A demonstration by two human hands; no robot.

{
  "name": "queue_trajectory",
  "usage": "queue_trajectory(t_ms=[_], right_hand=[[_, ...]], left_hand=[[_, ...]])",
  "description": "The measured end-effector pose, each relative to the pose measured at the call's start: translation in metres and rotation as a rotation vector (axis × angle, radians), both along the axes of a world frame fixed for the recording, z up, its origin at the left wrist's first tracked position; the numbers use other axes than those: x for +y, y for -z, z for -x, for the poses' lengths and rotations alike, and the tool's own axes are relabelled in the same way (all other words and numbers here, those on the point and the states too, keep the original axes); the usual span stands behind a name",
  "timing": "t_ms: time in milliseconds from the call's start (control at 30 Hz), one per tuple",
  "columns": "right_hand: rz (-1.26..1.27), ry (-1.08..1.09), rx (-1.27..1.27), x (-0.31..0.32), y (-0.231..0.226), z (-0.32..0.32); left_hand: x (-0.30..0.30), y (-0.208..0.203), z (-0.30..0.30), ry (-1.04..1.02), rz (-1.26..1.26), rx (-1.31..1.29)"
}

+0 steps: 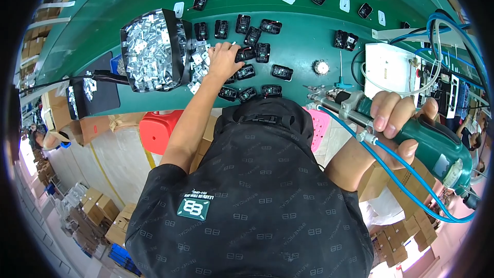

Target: The person assembles small electronic components by securing circuit board components into an electronic housing with screws, using both a pneumatic screwdriver and a manual screwdriver.

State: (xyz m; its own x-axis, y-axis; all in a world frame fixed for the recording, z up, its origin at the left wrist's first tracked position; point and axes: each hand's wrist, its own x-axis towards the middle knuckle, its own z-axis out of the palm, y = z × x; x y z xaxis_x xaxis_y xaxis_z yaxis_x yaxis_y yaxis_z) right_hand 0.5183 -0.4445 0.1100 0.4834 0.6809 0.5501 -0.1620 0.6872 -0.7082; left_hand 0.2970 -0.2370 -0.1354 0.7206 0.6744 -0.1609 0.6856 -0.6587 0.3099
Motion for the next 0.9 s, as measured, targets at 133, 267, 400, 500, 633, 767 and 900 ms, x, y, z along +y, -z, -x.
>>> queue_trajectory(t_ms=[133,267,400,500,633,767,900], right_hand=[[0.031,-0.024,-0.01,0.001,0.001,-0.006],[0.059,0.011,0.031,0.008,-0.008,0.007],[0.071,-0.018,-0.055,0.004,-0.004,-0.003],[0.062,0.037,-0.034,0.007,0.0,0.003],[0.061,0.054,-0.08,0.005,-0.002,0.0],[0.024,0.034,-0.062,0.001,-0.001,-0.005],[0.007,-0.007,0.006,-0.007,-0.008,-0.007]], left_hand=[[0.0,-0.002,0.001,-0.008,0.015,0.013],[-0.003,-0.003,0.003,-0.019,0.012,-0.024],[-0.006,-0.01,0.005,-0.039,-0.041,-0.102],[-0.009,-0.024,0.008,-0.087,-0.029,-0.139],[-0.02,-0.045,0.018,-0.074,-0.038,-0.267],[-0.038,-0.056,0.021,-0.05,0.082,-0.313],[-0.056,-0.059,0.02,0.032,0.138,-0.367]])
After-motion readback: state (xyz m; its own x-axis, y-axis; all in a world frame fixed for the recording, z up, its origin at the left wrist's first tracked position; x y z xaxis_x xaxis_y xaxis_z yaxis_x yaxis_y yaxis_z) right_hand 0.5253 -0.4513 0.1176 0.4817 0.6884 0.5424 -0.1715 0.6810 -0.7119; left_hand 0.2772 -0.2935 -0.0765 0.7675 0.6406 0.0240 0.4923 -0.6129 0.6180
